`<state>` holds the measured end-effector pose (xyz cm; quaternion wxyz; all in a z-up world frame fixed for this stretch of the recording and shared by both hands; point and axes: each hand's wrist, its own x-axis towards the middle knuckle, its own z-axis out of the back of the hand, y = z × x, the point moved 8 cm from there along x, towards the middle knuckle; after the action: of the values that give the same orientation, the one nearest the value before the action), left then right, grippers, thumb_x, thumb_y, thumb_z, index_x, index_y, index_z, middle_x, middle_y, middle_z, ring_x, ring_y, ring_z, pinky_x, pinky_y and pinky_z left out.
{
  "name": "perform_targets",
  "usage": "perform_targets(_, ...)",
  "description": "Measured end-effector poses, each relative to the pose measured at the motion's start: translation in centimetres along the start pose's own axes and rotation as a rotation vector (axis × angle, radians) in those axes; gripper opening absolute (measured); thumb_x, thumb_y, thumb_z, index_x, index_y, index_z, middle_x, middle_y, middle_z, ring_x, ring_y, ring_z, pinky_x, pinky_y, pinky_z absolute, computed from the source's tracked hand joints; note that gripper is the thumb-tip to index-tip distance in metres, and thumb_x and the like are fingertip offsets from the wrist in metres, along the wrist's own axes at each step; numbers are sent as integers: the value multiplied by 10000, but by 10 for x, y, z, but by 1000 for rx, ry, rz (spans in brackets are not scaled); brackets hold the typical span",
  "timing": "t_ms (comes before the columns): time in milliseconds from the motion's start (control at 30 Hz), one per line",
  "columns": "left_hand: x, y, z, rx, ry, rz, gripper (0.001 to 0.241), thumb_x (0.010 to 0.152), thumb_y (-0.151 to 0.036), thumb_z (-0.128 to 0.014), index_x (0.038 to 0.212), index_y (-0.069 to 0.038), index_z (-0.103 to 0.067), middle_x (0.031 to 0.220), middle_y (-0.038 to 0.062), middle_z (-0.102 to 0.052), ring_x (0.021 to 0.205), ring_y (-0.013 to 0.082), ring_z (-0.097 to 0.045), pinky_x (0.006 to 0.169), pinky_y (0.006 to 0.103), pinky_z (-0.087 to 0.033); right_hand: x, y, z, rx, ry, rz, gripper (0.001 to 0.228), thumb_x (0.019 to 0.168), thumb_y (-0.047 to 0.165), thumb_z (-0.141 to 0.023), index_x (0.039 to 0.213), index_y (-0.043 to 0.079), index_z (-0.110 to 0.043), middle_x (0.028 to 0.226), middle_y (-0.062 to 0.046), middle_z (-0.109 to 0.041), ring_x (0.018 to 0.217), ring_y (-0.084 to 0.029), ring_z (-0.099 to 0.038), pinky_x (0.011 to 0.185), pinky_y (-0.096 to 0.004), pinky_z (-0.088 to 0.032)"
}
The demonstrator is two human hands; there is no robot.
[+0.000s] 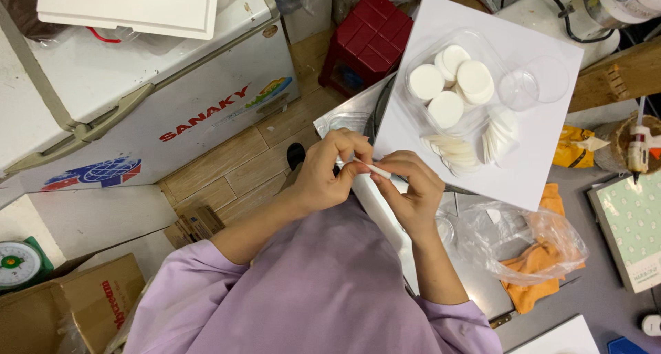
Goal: The person folds white circular paper sheets and places them into small white plastic cups on a white tray.
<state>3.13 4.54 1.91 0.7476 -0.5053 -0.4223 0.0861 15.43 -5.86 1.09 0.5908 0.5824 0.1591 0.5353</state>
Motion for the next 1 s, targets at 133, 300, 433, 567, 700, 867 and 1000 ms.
perform_targets(133, -7, 21, 1, -365, -174, 157, 443, 975, -55, -765, 992, -116, -326, 962, 84, -693, 938, 136, -667, 1114, 405, -528, -2, -19, -11, 314, -72, -102, 287, 813, -6, -825, 1058, -34, -678, 1103, -127, -670, 1031, -213, -642, 931, -305, -523)
perform_targets(300, 0, 23, 11, -220, -150, 165, 438, 942, -12, -790, 1007, -94, -365, 952, 89, -746, 952, 177, -732, 1165, 430, -525, -4, -33, -9, 272, -168, -186, 192, 879, -14, -798, 1058, -33, -732, 1087, -140, -718, 1010, -215, -671, 904, -325, -530)
perform_targets(433, -5, 12, 13, -12, -55, 143, 359, 950, 12, -761, 1078, -60, -433, 981, 91, -744, 934, 183, -750, 948, 343, -597, 3, -10, -7, 19, -76, 1, 150, 877, 7, -818, 994, -2, -726, 1014, -109, -739, 1035, -236, -696, 1009, -385, -552)
perform_targets(567, -7, 11, 13, 45, -94, 128, 371, 964, 18, -745, 1067, -67, -399, 941, 70, -723, 885, 154, -730, 837, 286, -587, 8, 3, -9, -102, -45, 48, 128, 867, 30, -833, 957, 13, -744, 937, -74, -759, 928, -212, -701, 1054, -431, -549)
perform_targets(700, 0, 16, 14, -47, -87, 197, 418, 935, 24, -776, 1082, -55, -393, 946, 84, -724, 905, 185, -729, 877, 311, -571, 14, 12, -7, -165, -66, 87, 129, 858, 52, -842, 936, 18, -745, 899, -58, -762, 851, -181, -714, 1057, -448, -540)
perform_targets(867, 7, -14, 15, 135, -68, 1, 390, 913, 43, -764, 1125, -49, -450, 962, 112, -728, 917, 194, -729, 865, 304, -577, 14, 19, -1, -188, -66, 94, 94, 881, 52, -830, 935, 31, -755, 888, -54, -765, 843, -155, -717, 1084, -455, -530)
perform_targets(1000, 4, -34, 14, 260, -66, -133, 377, 874, 109, -739, 1092, -64, -485, 888, 110, -730, 838, 176, -710, 848, 345, -564, 9, 23, 2, -134, -60, 126, 123, 908, 48, -823, 971, 14, -724, 888, -48, -774, 848, -141, -741, 1094, -461, -530)
